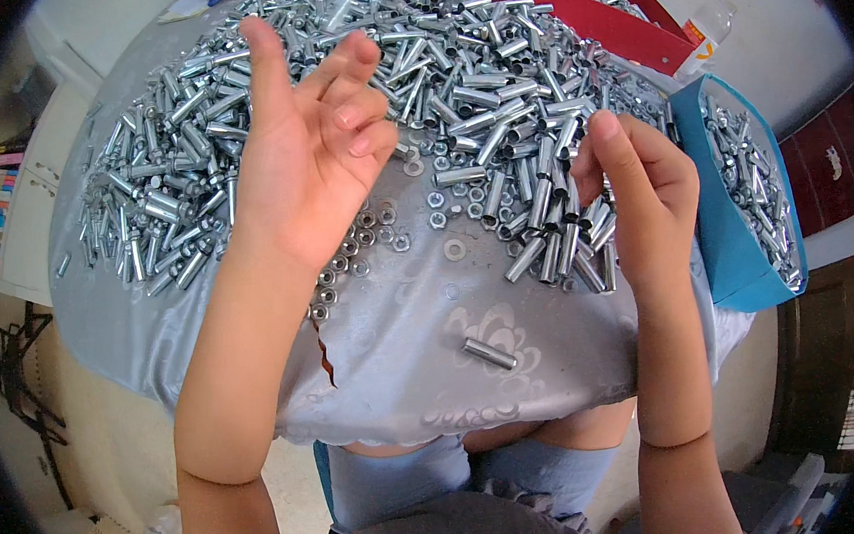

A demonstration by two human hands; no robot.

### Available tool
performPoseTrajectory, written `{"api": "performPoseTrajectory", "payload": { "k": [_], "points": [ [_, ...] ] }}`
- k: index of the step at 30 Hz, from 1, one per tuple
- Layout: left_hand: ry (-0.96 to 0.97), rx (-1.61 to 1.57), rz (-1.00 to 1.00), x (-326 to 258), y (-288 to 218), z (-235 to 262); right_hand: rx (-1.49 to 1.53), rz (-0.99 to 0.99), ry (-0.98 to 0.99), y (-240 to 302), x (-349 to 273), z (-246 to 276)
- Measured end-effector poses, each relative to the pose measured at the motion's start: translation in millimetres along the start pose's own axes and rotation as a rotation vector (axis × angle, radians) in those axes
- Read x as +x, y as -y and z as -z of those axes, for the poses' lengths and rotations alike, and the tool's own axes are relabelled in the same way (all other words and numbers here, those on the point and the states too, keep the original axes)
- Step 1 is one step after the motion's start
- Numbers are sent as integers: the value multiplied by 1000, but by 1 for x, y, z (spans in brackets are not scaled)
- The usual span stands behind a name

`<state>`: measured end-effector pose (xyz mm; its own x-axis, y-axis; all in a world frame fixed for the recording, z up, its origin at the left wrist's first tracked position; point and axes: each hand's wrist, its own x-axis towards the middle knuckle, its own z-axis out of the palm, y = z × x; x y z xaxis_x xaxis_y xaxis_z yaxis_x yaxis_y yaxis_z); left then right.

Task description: The person sits on the floor and assembles metal fasteners by hand. They pick up cylindrical metal pieces and small washers from a large pile on a table, screw the washers onto the cylinders, and place the assembled units into a blue container.

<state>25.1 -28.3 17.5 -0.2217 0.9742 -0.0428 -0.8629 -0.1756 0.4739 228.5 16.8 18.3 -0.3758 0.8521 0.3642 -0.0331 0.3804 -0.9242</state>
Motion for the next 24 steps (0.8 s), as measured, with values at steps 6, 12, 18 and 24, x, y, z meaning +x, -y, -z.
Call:
{"api": "performPoseTrajectory", "payload": {
  "k": [6, 12, 18, 24],
  "points": [
    [-37, 269, 57, -6, 8, 0, -15, -12, 6, -1, 0, -1],
    [178, 1338, -317, -17, 20, -3, -71, -3, 31, -5, -2, -2],
    [270, 2076, -646, -17, 17, 8, -363, 389, 487, -4, -1, 4],
    [136, 2107, -694, -11, 19, 20, -412, 596, 816, -12, -15, -10]
  ]
}}
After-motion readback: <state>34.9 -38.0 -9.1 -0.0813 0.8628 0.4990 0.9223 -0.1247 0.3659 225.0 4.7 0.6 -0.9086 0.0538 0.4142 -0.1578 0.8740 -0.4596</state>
